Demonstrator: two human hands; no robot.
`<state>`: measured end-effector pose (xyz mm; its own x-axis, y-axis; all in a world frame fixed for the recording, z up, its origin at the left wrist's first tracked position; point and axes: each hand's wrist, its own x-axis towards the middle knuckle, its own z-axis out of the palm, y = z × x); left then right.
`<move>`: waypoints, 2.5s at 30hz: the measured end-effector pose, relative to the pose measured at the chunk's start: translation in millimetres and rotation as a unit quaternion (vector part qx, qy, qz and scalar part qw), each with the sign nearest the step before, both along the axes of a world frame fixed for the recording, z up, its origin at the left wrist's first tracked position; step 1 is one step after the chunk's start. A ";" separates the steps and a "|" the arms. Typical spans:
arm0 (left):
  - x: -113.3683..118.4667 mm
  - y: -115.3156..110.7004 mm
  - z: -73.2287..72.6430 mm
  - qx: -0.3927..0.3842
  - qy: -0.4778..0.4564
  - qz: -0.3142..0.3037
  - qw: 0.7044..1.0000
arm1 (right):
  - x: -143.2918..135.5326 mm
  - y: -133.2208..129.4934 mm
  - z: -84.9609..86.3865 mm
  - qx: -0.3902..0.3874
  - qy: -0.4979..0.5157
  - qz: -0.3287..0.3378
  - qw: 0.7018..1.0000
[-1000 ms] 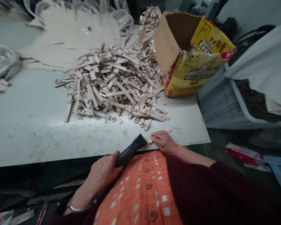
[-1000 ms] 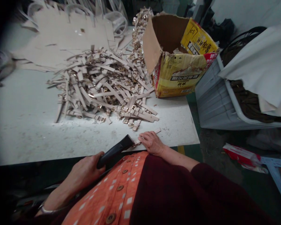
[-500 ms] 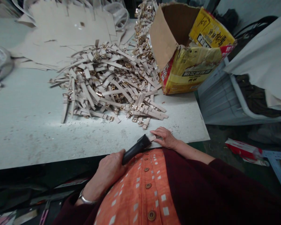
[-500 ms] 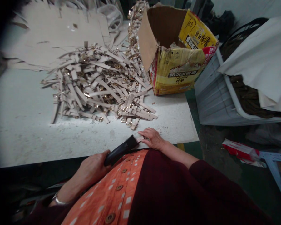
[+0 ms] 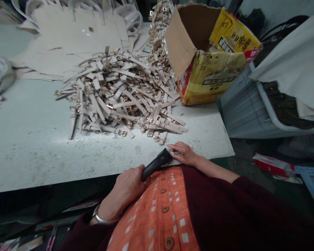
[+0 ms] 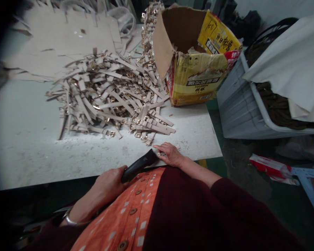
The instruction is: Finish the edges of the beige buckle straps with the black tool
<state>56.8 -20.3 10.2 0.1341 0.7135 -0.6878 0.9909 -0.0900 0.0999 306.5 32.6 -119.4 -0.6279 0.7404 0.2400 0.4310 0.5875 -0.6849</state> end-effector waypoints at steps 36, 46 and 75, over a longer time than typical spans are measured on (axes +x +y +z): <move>-18.4 -2.7 -3.4 0.014 0.019 0.012 1.000 | 7.5 1.9 6.9 -0.010 0.041 0.027 0.999; 6.9 -12.3 6.5 0.005 0.016 -0.039 0.999 | 9.1 12.2 7.4 -0.011 0.037 0.065 0.997; 6.3 -20.0 -4.5 0.016 0.027 -0.003 1.000 | 11.0 18.0 10.3 -0.035 0.025 0.082 0.996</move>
<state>63.1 -40.3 5.7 0.1014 0.7340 -0.6716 0.9943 -0.0975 0.0435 317.5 50.5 -109.0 -0.7299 0.6454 0.2253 0.2978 0.5969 -0.7450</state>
